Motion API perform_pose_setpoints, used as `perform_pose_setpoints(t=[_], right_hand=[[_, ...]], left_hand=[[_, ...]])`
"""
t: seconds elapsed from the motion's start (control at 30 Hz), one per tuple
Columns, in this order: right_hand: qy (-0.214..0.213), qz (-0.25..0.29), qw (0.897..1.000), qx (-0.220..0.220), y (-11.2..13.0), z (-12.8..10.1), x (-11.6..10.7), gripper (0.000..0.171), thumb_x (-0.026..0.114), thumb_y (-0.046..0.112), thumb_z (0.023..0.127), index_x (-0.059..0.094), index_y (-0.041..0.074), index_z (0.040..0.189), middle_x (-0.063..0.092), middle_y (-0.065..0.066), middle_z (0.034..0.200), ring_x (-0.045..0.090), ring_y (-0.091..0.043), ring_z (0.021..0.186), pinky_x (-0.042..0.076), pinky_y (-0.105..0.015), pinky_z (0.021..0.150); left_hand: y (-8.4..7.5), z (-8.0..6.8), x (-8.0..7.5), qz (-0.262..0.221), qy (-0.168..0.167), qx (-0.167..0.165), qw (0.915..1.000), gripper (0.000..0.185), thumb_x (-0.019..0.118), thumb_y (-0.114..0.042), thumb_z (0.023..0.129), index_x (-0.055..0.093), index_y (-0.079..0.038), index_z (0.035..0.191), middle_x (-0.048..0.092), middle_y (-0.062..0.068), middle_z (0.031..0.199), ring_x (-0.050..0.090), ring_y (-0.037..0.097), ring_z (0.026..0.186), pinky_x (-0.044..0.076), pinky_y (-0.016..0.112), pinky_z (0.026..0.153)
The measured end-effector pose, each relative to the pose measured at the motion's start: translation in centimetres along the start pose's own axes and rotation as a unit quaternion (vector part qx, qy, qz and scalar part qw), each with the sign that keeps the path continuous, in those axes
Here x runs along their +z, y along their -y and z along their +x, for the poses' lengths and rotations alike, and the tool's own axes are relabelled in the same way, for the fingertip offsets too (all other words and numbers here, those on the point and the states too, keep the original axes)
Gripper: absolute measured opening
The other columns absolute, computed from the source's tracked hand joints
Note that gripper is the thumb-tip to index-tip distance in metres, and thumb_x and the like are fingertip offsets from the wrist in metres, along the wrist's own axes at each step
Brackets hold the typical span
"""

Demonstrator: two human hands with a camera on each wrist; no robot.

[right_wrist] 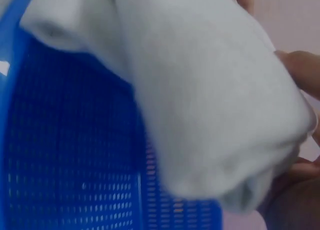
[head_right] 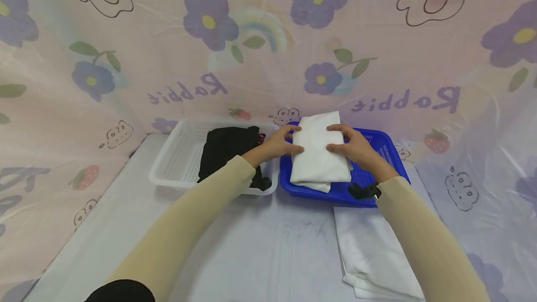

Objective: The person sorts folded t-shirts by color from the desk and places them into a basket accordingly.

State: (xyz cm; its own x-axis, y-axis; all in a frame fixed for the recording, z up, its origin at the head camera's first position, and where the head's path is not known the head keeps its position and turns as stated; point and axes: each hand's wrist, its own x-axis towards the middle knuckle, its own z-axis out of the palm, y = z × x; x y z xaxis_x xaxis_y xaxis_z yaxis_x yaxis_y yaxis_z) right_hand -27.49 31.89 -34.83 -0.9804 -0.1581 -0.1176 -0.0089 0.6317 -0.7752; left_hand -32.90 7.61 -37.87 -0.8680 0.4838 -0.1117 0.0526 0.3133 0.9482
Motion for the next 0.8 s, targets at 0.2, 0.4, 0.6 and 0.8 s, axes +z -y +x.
perform_pose_setpoints(t=[0.2, 0.4, 0.6, 0.8], right_hand=[[0.031, 0.027, 0.999, 0.022, -2.1, 2.0, 0.5, 0.070, 0.069, 0.031, 0.090, 0.033, 0.017, 0.149, 0.037, -0.026, 0.142, 0.064, -0.024, 0.091, 0.058, -0.037, 0.072], [0.063, 0.022, 0.997, 0.050, -3.6, 2.8, 1.1, 0.069, 0.069, 0.025, 0.089, 0.034, 0.013, 0.148, 0.035, -0.027, 0.145, 0.060, -0.028, 0.097, 0.056, -0.036, 0.077], [0.076, 0.025, 0.995, 0.052, -4.2, 2.9, 1.2, 0.069, 0.070, 0.024, 0.089, 0.035, 0.013, 0.147, 0.035, -0.026, 0.146, 0.057, -0.029, 0.099, 0.054, -0.034, 0.079], [0.085, 0.034, 0.994, 0.056, -4.5, 3.4, 1.3, 0.069, 0.069, 0.024, 0.090, 0.032, 0.014, 0.148, 0.028, -0.025, 0.152, 0.053, -0.035, 0.112, 0.053, -0.043, 0.089]], left_hand=[[1.5, 1.3, 0.3, 0.030, -0.016, -0.028, 0.9990, 0.061, 0.078, -0.008, 0.080, 0.052, -0.013, 0.136, 0.049, 0.012, 0.121, 0.057, 0.016, 0.088, 0.054, 0.026, 0.077], [2.2, 1.4, 0.6, 0.092, -0.013, -0.024, 0.9954, 0.058, 0.078, -0.017, 0.081, 0.054, -0.014, 0.134, 0.051, 0.006, 0.114, 0.052, 0.014, 0.090, 0.048, 0.025, 0.078], [2.2, 1.1, 0.9, 0.138, -0.015, -0.015, 0.9902, 0.059, 0.079, -0.022, 0.081, 0.055, -0.016, 0.134, 0.054, 0.003, 0.112, 0.050, 0.015, 0.095, 0.045, 0.028, 0.082], [2.3, 1.3, 0.8, 0.138, -0.027, -0.016, 0.9899, 0.054, 0.079, -0.022, 0.081, 0.058, -0.016, 0.131, 0.055, 0.003, 0.113, 0.050, 0.015, 0.095, 0.045, 0.027, 0.082]])
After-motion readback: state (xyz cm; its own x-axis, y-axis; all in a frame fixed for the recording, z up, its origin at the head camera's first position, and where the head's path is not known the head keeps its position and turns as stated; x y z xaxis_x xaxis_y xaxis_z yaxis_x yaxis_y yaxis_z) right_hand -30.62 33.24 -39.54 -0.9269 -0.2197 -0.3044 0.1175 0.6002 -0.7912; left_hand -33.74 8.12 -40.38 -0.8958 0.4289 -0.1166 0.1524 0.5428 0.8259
